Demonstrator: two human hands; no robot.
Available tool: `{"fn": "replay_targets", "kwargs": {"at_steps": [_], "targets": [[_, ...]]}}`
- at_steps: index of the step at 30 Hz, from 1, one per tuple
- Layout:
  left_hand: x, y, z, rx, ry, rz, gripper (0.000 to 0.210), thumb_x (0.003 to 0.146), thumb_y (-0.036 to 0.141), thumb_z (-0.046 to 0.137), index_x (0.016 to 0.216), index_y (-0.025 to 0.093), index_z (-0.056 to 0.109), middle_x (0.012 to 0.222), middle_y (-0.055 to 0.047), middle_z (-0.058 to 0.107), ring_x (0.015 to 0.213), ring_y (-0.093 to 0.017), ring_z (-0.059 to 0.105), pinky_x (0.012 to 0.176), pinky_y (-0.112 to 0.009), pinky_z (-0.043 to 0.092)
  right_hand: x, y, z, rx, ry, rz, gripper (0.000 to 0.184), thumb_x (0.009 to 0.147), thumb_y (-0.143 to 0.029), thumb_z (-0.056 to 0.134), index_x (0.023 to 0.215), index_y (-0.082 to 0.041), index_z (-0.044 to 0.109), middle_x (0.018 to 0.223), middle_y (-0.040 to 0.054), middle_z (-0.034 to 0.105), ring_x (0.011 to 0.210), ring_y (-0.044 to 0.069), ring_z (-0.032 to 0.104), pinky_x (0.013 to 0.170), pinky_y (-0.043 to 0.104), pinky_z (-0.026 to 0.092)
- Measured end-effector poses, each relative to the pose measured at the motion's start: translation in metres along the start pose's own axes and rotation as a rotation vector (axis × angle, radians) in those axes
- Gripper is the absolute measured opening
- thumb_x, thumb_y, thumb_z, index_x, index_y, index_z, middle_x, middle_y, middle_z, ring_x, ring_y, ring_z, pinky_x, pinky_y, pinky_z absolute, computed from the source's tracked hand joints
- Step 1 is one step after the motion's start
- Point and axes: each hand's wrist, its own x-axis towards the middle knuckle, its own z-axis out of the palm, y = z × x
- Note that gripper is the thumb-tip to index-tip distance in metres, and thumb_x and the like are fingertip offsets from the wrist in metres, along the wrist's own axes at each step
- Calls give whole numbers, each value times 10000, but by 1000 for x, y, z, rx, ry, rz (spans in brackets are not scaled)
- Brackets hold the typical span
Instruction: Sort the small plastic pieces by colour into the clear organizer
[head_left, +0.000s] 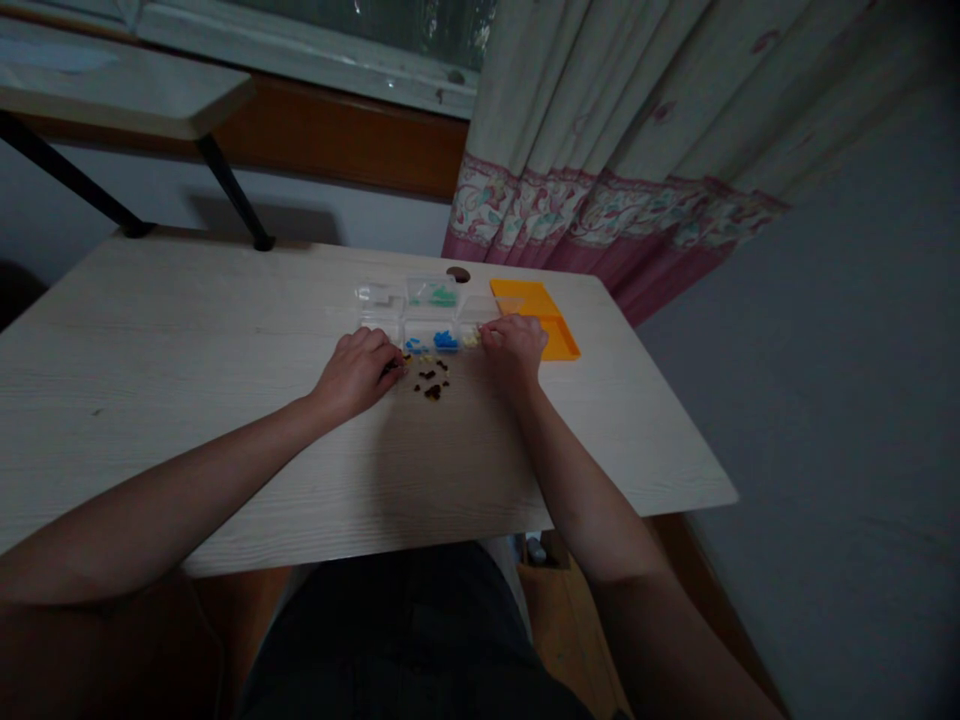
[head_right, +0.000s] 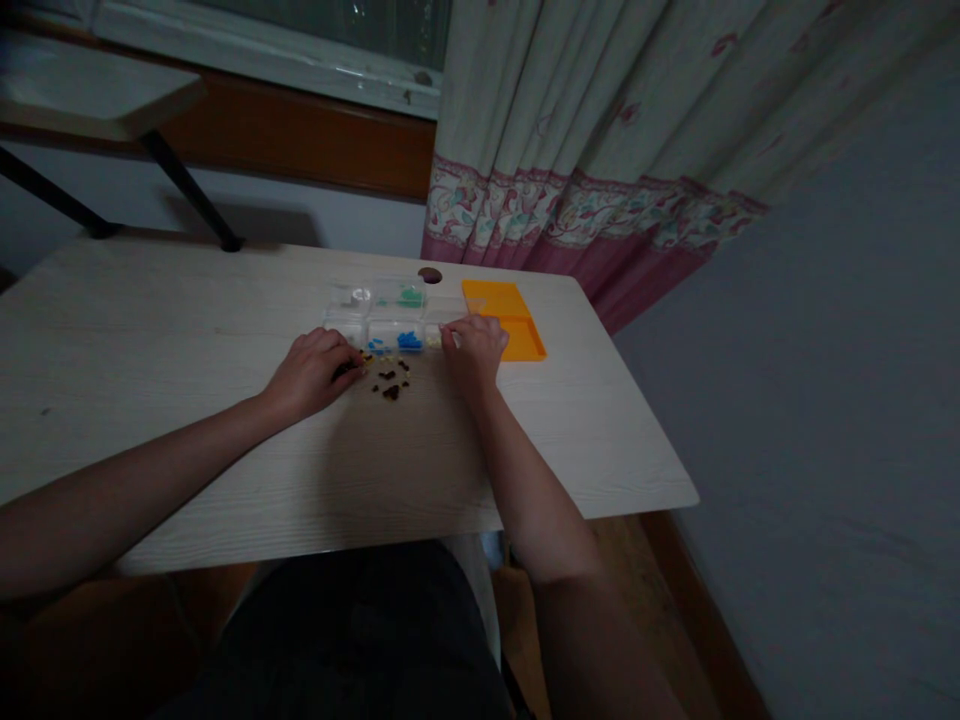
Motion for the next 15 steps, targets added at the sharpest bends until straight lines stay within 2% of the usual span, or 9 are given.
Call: {"fn": "replay_targets", "kwargs": {"at_steps": [9, 15], "targets": [[0, 1, -1, 59, 11, 32, 210, 915, 315, 506, 865, 188, 665, 890, -94, 603, 884, -258, 518, 750, -395, 398, -1, -3, -1, -17, -16, -29, 279, 926, -394, 509, 869, -233, 729, 987, 66, 688, 993, 253, 499, 843, 391, 318], [1, -1, 2, 61, 9, 37, 244, 936, 315, 468, 880, 174, 660, 897, -98, 602, 874, -249, 519, 768, -393, 406, -2, -1, 1, -8, 18, -63, 296, 930, -405, 494, 858, -229, 720, 965, 61, 685, 971, 238, 497, 847, 376, 316]]}}
